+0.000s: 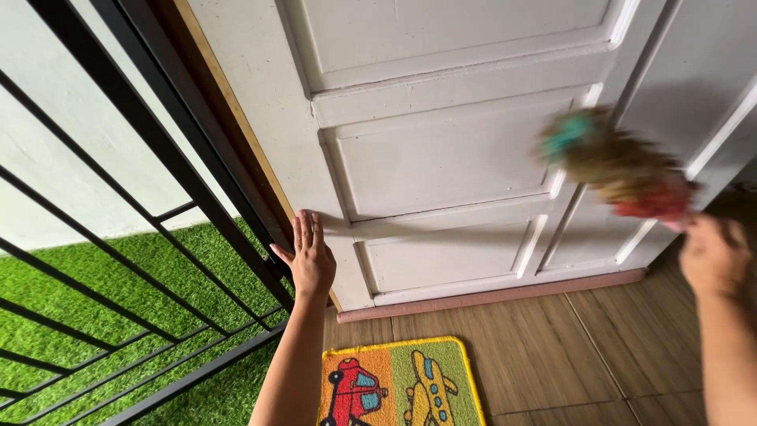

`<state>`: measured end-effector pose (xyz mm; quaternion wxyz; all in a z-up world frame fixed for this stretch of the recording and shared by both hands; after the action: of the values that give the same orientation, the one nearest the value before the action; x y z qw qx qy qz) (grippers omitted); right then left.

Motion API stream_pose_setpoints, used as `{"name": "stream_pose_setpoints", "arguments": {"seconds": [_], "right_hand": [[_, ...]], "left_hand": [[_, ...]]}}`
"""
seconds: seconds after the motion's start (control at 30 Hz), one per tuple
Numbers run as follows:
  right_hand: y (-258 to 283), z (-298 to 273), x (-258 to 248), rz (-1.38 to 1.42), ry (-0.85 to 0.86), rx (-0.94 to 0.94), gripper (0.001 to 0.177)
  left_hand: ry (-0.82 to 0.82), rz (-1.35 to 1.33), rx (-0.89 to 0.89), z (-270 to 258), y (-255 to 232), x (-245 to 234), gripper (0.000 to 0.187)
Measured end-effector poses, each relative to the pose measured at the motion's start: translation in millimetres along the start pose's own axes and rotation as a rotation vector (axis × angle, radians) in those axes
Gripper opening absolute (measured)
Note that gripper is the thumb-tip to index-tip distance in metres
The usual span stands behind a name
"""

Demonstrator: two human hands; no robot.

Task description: The person is dusting the panels and crevices of a white wooden door using a colorful duster.

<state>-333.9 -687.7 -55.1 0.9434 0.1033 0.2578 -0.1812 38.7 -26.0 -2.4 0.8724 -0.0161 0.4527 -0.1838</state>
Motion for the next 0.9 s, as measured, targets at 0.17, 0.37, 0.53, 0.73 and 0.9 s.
{"name": "stream_pose_setpoints", "arguments": {"seconds": [0.17, 0.37, 0.53, 0.73, 0.9], "right_hand": [[131, 54, 14, 0.184, 0.018, 0.003, 0.016], [248, 70, 24, 0.355, 0.062, -0.170, 0.027], [273, 71, 57, 0.251, 0.512, 0.017, 0.036], [326, 70, 43, 0.241, 0.496, -0.255, 0.054], [328, 61, 40, 0.067, 0.685, -0.363, 0.054]], "left_hand": [[0.003, 0.036, -0.002, 1, 3, -5, 0.065], [0.036, 0.021, -0.002, 0, 5, -13, 0.064], [0.119, -0.001, 0.000, 2, 4, -19, 0.066], [0.084, -0.009, 0.022, -1, 5, -18, 0.067], [0.106, -0.003, 0.022, -1, 6, -16, 0.071]]}}
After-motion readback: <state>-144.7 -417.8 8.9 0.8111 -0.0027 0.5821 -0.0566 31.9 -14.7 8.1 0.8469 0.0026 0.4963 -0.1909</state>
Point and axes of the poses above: each hand's wrist, its own z-axis towards the middle knuckle, its own x-axis out of the palm, y = z × x, the point moved 4 cm from there along z, towards the middle knuckle, and after that the axes turned 8 degrees about -x, right-handed, at the moved point
